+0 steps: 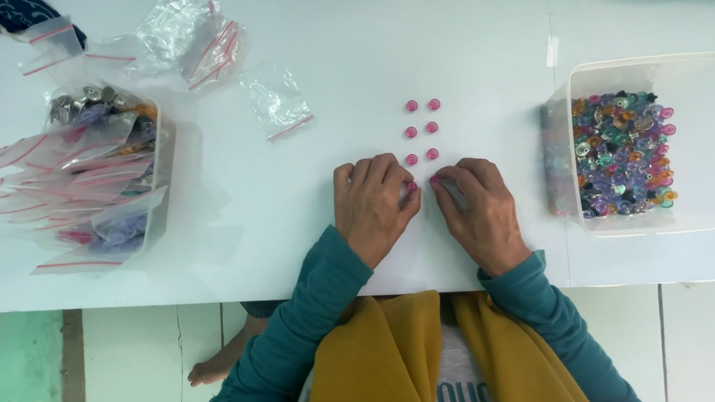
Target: Sorting small colorful buttons and placing them into small plastic bags for packaging
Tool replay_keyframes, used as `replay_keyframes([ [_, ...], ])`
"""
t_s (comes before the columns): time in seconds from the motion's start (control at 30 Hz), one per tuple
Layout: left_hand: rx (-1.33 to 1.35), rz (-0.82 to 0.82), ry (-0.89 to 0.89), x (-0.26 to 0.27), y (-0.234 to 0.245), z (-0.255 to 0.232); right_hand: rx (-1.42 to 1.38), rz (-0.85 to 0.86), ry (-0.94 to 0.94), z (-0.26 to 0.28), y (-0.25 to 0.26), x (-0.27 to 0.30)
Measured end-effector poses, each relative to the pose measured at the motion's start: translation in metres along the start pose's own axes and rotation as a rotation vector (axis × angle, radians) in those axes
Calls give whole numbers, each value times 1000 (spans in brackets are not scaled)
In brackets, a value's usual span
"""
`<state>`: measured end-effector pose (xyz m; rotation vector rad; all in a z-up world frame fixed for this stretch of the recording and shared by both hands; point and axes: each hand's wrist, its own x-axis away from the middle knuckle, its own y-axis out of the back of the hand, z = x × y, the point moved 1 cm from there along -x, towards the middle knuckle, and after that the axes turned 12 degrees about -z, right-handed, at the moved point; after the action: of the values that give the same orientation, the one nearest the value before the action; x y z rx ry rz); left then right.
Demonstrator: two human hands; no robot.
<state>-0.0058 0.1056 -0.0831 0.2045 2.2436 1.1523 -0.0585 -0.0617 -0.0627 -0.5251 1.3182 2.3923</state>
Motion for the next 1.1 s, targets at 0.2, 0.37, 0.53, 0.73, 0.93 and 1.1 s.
replay_keyframes([
  [0.2,6,19,7,-5,6,-4,-17,-24,-41,4,9,-2],
  [0.37,86,-21,-25,-32,19,-38,-158,-102,-105,11,55,-4],
  [0.53,176,-120,-209,-70,10,-92,-135,-187,-140,-29,117,-7],
  [0.73,186,-67,-459,-99,-25,-163,233,-1,-270,-127,154,5],
  [0.93,-112,322,-537,-112,-70,-192,434,270,-392,-138,147,-12],
  [1.1,-260,599,-498,-128,-79,-200,417,370,-461,-135,147,-28],
])
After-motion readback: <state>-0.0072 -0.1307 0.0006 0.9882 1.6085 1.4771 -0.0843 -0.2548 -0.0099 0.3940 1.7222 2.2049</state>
